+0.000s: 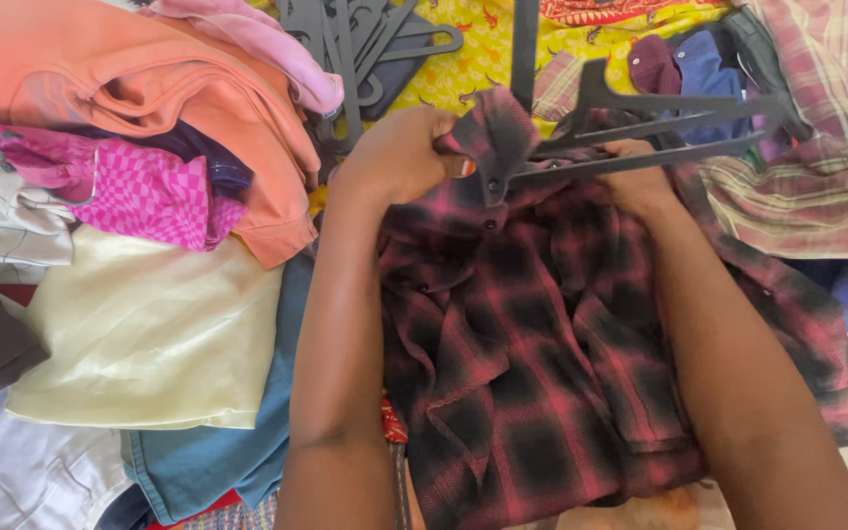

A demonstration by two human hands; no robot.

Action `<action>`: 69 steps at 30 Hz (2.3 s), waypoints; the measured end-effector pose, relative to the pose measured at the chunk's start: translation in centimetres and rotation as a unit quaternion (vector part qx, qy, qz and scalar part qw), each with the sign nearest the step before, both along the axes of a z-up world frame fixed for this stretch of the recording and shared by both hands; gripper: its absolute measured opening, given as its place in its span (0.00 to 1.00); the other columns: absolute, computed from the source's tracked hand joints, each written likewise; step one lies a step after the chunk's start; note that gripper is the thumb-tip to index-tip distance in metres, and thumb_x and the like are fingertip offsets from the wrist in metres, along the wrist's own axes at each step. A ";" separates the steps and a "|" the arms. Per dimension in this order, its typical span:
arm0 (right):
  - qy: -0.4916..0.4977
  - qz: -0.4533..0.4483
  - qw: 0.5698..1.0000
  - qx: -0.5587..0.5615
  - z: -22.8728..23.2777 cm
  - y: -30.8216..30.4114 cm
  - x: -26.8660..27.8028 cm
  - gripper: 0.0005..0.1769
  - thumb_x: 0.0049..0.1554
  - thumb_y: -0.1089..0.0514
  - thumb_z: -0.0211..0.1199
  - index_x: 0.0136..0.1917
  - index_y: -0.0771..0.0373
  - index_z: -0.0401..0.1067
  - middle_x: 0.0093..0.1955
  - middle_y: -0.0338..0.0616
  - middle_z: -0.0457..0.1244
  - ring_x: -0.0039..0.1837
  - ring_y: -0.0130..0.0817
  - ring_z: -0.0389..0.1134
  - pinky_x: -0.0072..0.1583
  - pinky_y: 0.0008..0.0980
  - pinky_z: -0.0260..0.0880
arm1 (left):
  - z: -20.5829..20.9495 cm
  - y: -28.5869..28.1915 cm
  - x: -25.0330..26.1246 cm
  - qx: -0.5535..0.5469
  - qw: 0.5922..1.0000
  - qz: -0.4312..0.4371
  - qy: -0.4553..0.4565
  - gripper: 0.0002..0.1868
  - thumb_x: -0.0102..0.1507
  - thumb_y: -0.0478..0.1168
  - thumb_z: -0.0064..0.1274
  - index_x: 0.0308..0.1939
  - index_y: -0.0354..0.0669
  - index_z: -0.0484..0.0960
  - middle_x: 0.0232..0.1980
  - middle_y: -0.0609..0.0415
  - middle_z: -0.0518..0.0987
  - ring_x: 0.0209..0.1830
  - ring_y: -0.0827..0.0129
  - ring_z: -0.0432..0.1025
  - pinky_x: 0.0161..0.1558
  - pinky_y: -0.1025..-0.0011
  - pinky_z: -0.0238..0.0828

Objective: The person picks up a plaid shirt from a pile of clothes, buttons it, places it on a hanger, and adjusts the collar and shoulders. The shirt is then held up briefly before being placed back on the pile.

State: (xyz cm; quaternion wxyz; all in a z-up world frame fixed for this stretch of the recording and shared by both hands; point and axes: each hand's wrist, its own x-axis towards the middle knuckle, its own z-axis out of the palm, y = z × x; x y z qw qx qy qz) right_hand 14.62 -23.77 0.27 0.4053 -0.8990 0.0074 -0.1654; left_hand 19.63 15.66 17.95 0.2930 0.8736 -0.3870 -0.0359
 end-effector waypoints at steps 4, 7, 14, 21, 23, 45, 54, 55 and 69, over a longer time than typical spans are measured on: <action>0.029 -0.004 0.916 0.401 0.6 -3.6 -0.8 0.11 0.68 0.62 0.59 0.63 0.55 0.69 0.45 0.35 0.61 0.42 0.33 0.61 0.42 0.40 0.61 | -0.6 1.6 1.4 0.029 0.998 0.019 0.059 0.20 0.55 0.48 0.67 0.38 0.35 0.82 0.35 0.39 0.82 0.37 0.48 0.78 0.41 0.56 0.71; -0.036 -0.034 0.868 0.494 3.7 -4.8 -2.7 0.12 0.70 0.55 0.54 0.63 0.61 0.69 0.54 0.42 0.69 0.51 0.36 0.73 0.56 0.42 0.74 | -1.3 1.5 2.0 0.043 0.997 0.051 0.035 0.18 0.54 0.48 0.68 0.37 0.38 0.83 0.36 0.42 0.83 0.39 0.50 0.79 0.42 0.56 0.72; -0.266 -0.038 0.917 0.294 5.7 -2.8 -2.4 0.12 0.74 0.56 0.57 0.62 0.67 0.74 0.57 0.39 0.69 0.57 0.29 0.69 0.63 0.31 0.71 | -3.6 0.0 3.1 0.002 0.988 0.149 -0.048 0.13 0.52 0.48 0.67 0.38 0.50 0.87 0.38 0.49 0.85 0.43 0.51 0.78 0.45 0.53 0.72; -0.237 -0.005 0.919 0.315 5.9 1.7 -2.0 0.15 0.74 0.48 0.57 0.55 0.62 0.74 0.49 0.31 0.66 0.49 0.21 0.63 0.53 0.25 0.64 | -7.3 -4.7 3.4 -0.058 0.984 0.135 -0.100 0.14 0.55 0.50 0.65 0.36 0.46 0.84 0.38 0.47 0.84 0.42 0.47 0.78 0.42 0.49 0.72; -0.220 0.052 0.925 0.304 5.9 3.2 -2.3 0.16 0.74 0.47 0.58 0.55 0.63 0.74 0.49 0.31 0.65 0.48 0.20 0.62 0.52 0.24 0.63 | -9.0 -7.2 3.1 -0.042 0.987 0.113 -0.105 0.13 0.55 0.50 0.64 0.37 0.47 0.84 0.38 0.45 0.84 0.42 0.47 0.78 0.42 0.49 0.72; 0.000 -0.088 0.975 -0.206 5.4 13.0 -2.6 0.51 0.43 0.30 0.76 0.66 0.66 0.67 0.51 0.54 0.69 0.54 0.54 0.71 0.52 0.51 0.70 | -13.2 -6.5 3.8 -0.073 0.977 0.176 -0.098 0.42 0.50 0.74 0.66 0.53 0.46 0.79 0.43 0.46 0.83 0.47 0.47 0.78 0.50 0.46 0.69; -0.082 -0.192 0.947 -0.245 2.9 11.1 -1.1 0.17 0.60 0.45 0.72 0.56 0.57 0.81 0.51 0.53 0.68 0.51 0.52 0.71 0.51 0.50 0.71 | -13.9 -7.7 4.1 -0.120 0.987 0.095 -0.051 0.39 0.50 0.44 0.62 0.64 0.44 0.68 0.41 0.39 0.83 0.44 0.40 0.77 0.47 0.47 0.72; -0.106 -0.165 0.957 -0.216 2.9 10.1 -1.1 0.17 0.58 0.48 0.73 0.57 0.59 0.81 0.52 0.53 0.67 0.50 0.50 0.70 0.51 0.47 0.71 | -13.9 -7.1 4.5 -0.142 0.985 0.086 -0.042 0.36 0.50 0.40 0.59 0.64 0.45 0.70 0.41 0.39 0.83 0.45 0.40 0.78 0.49 0.48 0.72; -0.221 -0.134 0.961 -0.102 2.7 4.6 0.4 0.05 0.65 0.64 0.67 0.54 0.67 0.77 0.49 0.52 0.69 0.52 0.40 0.69 0.54 0.35 0.68 | -13.8 -7.1 9.6 -0.374 0.889 0.080 0.251 0.12 0.55 0.34 0.48 0.38 0.39 0.85 0.33 0.54 0.80 0.35 0.67 0.72 0.38 0.66 0.70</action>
